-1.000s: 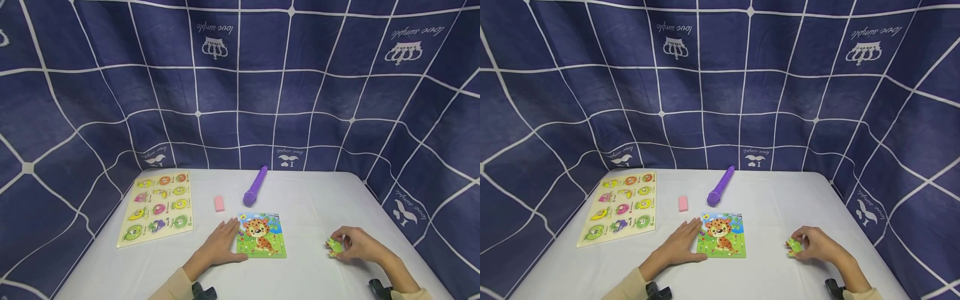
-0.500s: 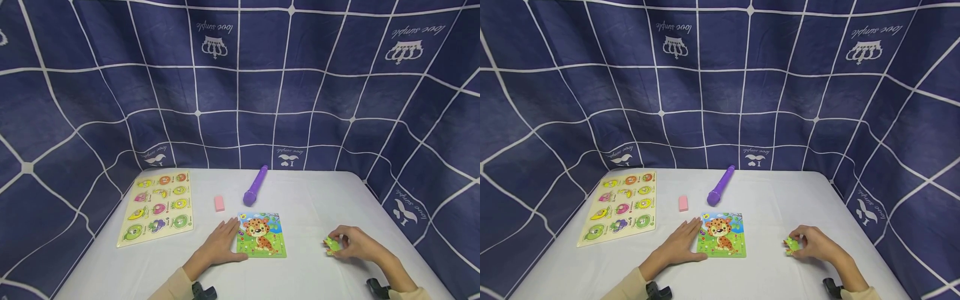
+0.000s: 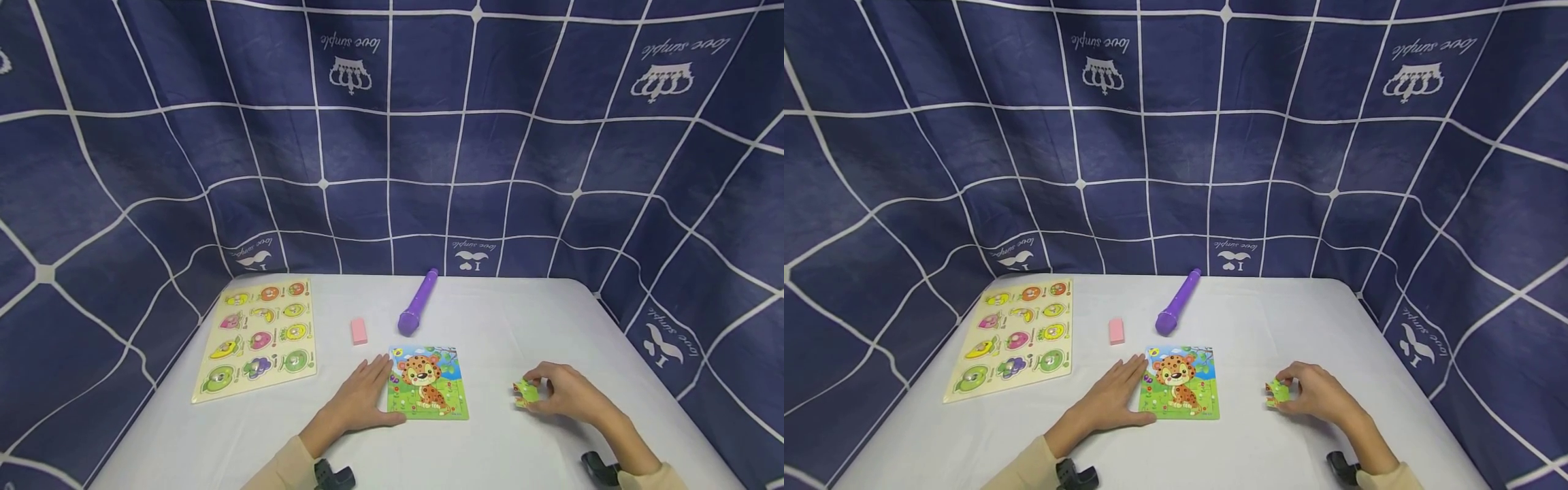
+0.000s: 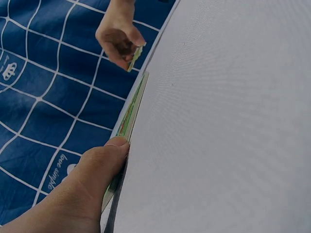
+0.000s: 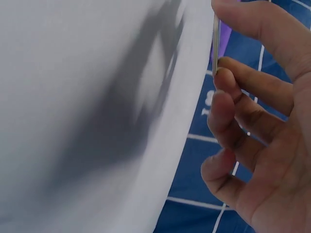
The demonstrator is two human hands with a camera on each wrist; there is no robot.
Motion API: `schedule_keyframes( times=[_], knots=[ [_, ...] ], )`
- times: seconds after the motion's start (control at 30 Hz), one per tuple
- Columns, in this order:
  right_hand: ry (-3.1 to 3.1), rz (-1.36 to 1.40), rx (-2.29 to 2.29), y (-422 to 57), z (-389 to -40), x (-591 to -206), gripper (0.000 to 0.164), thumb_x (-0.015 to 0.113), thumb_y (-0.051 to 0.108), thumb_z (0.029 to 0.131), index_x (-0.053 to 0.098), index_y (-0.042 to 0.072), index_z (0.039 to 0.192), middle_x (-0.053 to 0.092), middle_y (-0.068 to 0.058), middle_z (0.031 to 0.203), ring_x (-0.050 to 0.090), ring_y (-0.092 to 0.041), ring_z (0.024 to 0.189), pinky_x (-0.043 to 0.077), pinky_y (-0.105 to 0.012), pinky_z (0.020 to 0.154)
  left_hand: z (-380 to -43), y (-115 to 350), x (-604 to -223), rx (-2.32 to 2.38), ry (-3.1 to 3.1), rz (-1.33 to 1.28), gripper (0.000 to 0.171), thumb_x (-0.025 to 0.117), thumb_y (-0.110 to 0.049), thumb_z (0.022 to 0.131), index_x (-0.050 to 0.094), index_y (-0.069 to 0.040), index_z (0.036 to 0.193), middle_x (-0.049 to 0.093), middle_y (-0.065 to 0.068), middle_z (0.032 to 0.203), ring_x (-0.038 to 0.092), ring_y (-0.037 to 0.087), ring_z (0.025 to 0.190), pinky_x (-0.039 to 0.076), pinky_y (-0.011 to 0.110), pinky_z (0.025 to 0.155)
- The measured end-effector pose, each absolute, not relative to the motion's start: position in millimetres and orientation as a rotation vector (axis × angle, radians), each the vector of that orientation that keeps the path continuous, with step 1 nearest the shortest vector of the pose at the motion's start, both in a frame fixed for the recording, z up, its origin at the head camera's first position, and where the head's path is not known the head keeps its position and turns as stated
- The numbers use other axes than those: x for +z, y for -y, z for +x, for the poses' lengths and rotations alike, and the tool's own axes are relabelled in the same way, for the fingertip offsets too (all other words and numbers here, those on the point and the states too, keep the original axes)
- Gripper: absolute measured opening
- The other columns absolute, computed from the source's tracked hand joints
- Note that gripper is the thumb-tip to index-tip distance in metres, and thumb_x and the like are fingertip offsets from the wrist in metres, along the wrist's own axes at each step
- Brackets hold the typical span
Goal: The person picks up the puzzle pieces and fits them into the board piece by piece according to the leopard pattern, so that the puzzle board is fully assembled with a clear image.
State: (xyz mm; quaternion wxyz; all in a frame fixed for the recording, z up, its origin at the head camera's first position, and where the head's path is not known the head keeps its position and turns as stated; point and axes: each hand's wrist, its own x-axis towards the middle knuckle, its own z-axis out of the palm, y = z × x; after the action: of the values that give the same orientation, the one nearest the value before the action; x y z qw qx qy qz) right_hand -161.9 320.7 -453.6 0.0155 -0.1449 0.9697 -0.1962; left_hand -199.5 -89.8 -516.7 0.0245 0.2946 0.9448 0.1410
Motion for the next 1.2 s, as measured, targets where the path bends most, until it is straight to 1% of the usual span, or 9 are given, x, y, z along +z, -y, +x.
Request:
schedule_keyframes(
  times=[0.2,0.43,0.63,0.87,1.2],
  knots=[
    [-3.049,-0.398,-0.586,-301,-166,-452,0.046,0.09,0.031,0.062,0.074,0.014,0.102,0.059,0.011,0.082,0.043,-0.003,0.066,0.035,-0.018,0.053,-200,90,-518,0.428,-2.924,0.91,0.114,0.049,-0.085,0.074,0.026,-0.007,0.154,0.024,0.011,0.162,0.023,0.026,0.151,0.021,0.046,0.124],
    [-3.061,-0.411,-0.584,-281,-172,-451,0.045,0.09,0.029,0.062,0.074,0.014,0.101,0.06,0.012,0.081,0.045,-0.006,0.067,0.036,-0.019,0.054,-201,90,-519,0.416,-2.937,0.922,0.115,0.048,-0.086,0.074,0.026,-0.006,0.154,0.024,0.011,0.162,0.023,0.026,0.15,0.021,0.046,0.124],
    [-3.042,-0.501,-0.6,-263,-176,-449,0.044,0.089,0.03,0.062,0.074,0.014,0.101,0.06,0.013,0.081,0.046,-0.007,0.068,0.036,-0.018,0.055,-201,90,-519,0.413,-2.939,0.918,0.115,0.048,-0.086,0.074,0.025,-0.006,0.154,0.024,0.011,0.162,0.024,0.026,0.15,0.021,0.046,0.124],
    [-3.022,-0.597,-0.599,-239,-180,-452,0.046,0.089,0.034,0.062,0.075,0.016,0.102,0.059,0.016,0.08,0.043,-0.003,0.066,0.035,-0.018,0.056,-202,90,-519,0.406,-2.936,0.915,0.115,0.048,-0.086,0.074,0.025,-0.007,0.154,0.023,0.011,0.162,0.023,0.025,0.151,0.021,0.045,0.124],
    [-3.0,-0.725,-0.562,-213,-181,-459,0.045,0.088,0.037,0.063,0.075,0.017,0.101,0.059,0.018,0.08,0.044,-0.001,0.068,0.037,-0.019,0.062,-201,90,-519,0.4,-2.934,0.907,0.115,0.048,-0.086,0.074,0.025,-0.007,0.154,0.023,0.01,0.162,0.023,0.025,0.151,0.021,0.045,0.124]
  ],
)
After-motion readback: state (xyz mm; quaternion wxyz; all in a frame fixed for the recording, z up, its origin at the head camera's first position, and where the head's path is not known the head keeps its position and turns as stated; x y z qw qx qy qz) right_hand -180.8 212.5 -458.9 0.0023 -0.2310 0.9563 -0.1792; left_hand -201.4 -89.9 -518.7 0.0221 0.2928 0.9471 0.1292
